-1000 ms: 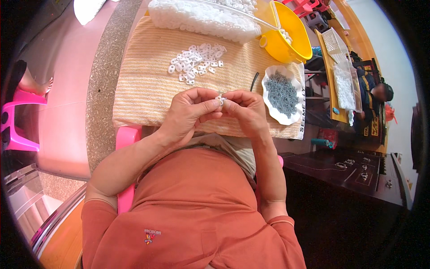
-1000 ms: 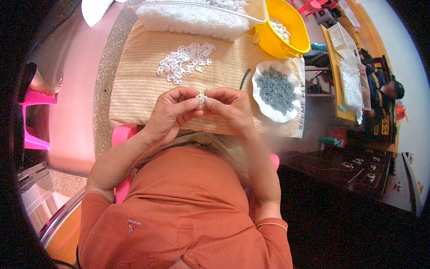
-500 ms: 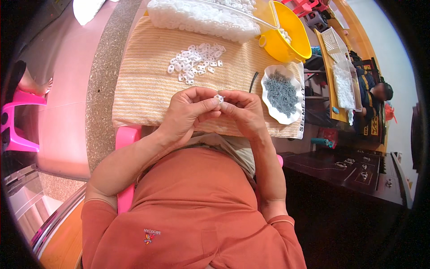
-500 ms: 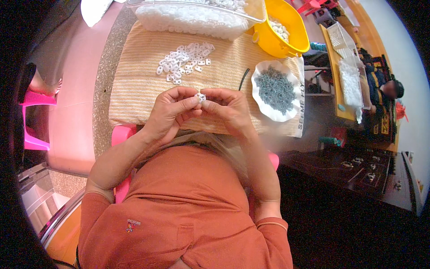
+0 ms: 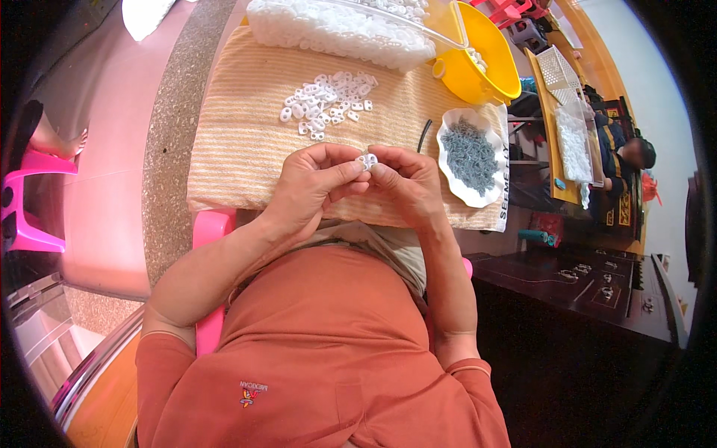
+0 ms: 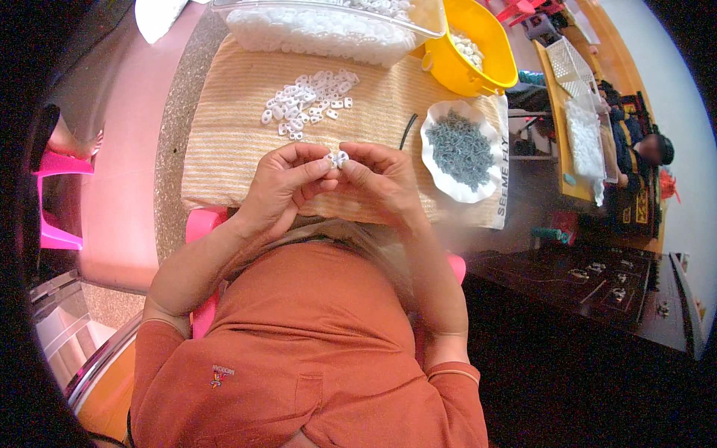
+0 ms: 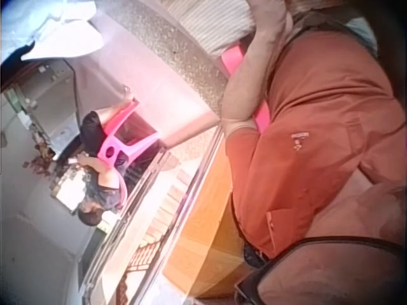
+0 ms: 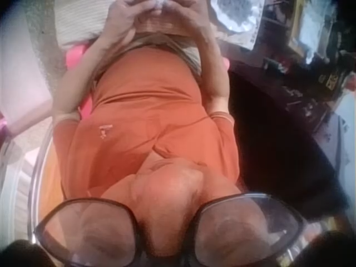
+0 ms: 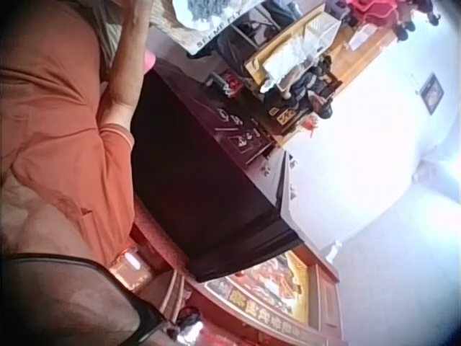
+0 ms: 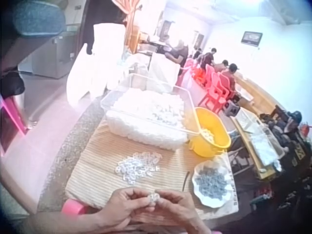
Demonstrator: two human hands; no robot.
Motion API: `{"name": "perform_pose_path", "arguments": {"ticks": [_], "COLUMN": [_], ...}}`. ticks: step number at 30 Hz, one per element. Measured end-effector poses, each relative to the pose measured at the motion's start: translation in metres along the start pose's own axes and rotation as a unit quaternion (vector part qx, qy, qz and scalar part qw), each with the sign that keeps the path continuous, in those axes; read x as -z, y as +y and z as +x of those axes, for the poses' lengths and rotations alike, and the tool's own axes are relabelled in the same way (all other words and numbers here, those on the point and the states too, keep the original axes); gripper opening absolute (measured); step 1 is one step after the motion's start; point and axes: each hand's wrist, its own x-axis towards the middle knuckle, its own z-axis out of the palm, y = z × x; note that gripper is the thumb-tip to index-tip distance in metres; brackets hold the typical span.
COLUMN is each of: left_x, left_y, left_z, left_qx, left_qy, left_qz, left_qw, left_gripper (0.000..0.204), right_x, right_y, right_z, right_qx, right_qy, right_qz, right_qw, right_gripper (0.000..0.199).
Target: The person is assembling small white plastic components by manually inserting small blue plastic parts into them.
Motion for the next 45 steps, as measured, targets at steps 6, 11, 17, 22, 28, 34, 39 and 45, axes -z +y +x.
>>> {"name": "perform_pose_path", "arguments": {"ticks": [6, 11, 17, 22, 28, 34, 39, 45], "left_x": [-0.0010, -0.0010, -0.0016, -0.0011, 0.0004, 0.0015, 0.0014, 0.0005], "left_y": [0.0015, 0.0017, 0.0025, 0.0019, 0.0006, 0.0005, 0.0002, 0.0008], "left_z": [-0.0004, 0.0000, -0.0008, -0.0004, 0.0003, 0.0010, 0.0010, 0.0001], "left_qx": [-0.005, -0.003, -0.003, -0.003, -0.001, 0.003, 0.001, 0.007], "left_qy": [0.005, 0.015, 0.022, 0.027, 0.031, 0.032, 0.027, 0.030], "left_qz": [0.011, 0.029, 0.040, 0.042, 0.043, 0.046, 0.043, 0.049], "left_qw": [1.000, 0.999, 0.999, 0.999, 0.999, 0.998, 0.999, 0.998], "left_gripper": [0.013, 0.013, 0.014, 0.014, 0.014, 0.013, 0.013, 0.013], "right_x": [0.0011, 0.0033, 0.0028, 0.0043, 0.0038, 0.0055, 0.0069, 0.0066], "right_y": [-0.0023, -0.0006, 0.0000, -0.0009, -0.0002, 0.0002, 0.0008, 0.0011], "right_z": [-0.0005, -0.0004, -0.0001, -0.0008, -0.0007, -0.0004, -0.0005, 0.0004], "right_qx": [0.002, 0.006, 0.014, 0.009, 0.014, 0.020, 0.021, 0.023], "right_qy": [0.006, 0.005, 0.002, 0.003, 0.007, 0.009, 0.010, 0.016], "right_qz": [-0.009, -0.020, -0.015, -0.022, -0.005, -0.016, -0.005, -0.009], "right_qw": [1.000, 1.000, 1.000, 1.000, 1.000, 1.000, 1.000, 1.000], "right_gripper": [0.026, 0.027, 0.028, 0.028, 0.028, 0.027, 0.027, 0.026]}}
